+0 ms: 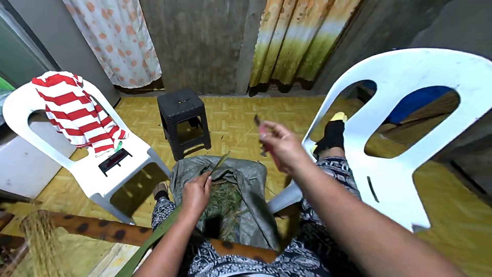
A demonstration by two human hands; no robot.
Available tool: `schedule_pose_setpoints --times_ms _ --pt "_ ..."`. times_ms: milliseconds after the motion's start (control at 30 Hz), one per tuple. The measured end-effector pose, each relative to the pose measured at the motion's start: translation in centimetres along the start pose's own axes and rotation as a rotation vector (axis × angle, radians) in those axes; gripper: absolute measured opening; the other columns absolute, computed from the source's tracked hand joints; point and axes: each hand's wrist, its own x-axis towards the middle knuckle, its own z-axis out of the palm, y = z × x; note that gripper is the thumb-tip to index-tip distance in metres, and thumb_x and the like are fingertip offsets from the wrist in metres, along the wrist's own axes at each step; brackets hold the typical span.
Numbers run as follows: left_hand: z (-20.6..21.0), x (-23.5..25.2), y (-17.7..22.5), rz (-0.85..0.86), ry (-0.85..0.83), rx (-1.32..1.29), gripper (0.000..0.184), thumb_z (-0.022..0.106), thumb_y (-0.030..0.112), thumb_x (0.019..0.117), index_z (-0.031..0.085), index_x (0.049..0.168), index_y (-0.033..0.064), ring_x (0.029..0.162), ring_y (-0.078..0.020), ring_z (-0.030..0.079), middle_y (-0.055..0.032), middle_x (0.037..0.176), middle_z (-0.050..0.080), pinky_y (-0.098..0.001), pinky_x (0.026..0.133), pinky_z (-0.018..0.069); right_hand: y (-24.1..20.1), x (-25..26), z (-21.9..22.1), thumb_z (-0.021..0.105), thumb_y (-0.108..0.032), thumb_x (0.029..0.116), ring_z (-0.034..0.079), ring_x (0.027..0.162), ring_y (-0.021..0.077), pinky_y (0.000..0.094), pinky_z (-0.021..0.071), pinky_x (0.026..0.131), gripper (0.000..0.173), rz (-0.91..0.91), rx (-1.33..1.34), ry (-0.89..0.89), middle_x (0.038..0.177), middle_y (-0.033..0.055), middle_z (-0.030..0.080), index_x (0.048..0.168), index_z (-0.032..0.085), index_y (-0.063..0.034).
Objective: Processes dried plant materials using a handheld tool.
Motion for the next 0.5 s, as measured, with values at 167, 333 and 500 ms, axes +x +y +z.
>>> schedule_pose_setpoints --times_ms 167,333,500 --pt "1.0 -0.1 0.6 0.089 0.134 0.101 0.032 0.053 0.016 0.1053 0.072 0.126 0.0008 0.099 -0.0381 0.074 -0.02 0.104 0.076 -0.0606 0.091 0.053 2.0 -1.7 4.6 0.06 -0.003 0.1016 0.058 0.073 0.0143 0.0298 0.0506 0.068 0.044 0.133 0.071 -0.072 0.104 0.0139 0.065 0.144 0.052 -0.0042" --pt "1.2 -0.1 0.6 0.104 0.162 0.151 0.031 0.055 0.014 0.1039 0.072 0.126 0.0013 0.096 -0.0388 0.074 -0.02 0.1 0.076 -0.0607 0.087 0.0537 2.2 -1.7 5.6 0.06 -0.002 0.1018 0.059 0.073 0.0108 0.0247 0.0507 0.066 0.037 0.21 0.208 -0.044 0.106 0.0118 0.065 0.138 0.057 -0.0031" --pt "1.5 -0.3 0.4 0.124 0.178 0.171 0.03 0.056 0.014 0.1032 0.072 0.125 0.0019 0.095 -0.0387 0.074 -0.0194 0.1 0.076 -0.0605 0.086 0.054 2.2 -1.3 5.4 0.058 0.0 0.1025 0.06 0.074 0.0114 0.0239 0.051 0.064 0.038 0.273 0.324 -0.006 0.109 0.011 0.063 0.14 0.055 -0.0049"
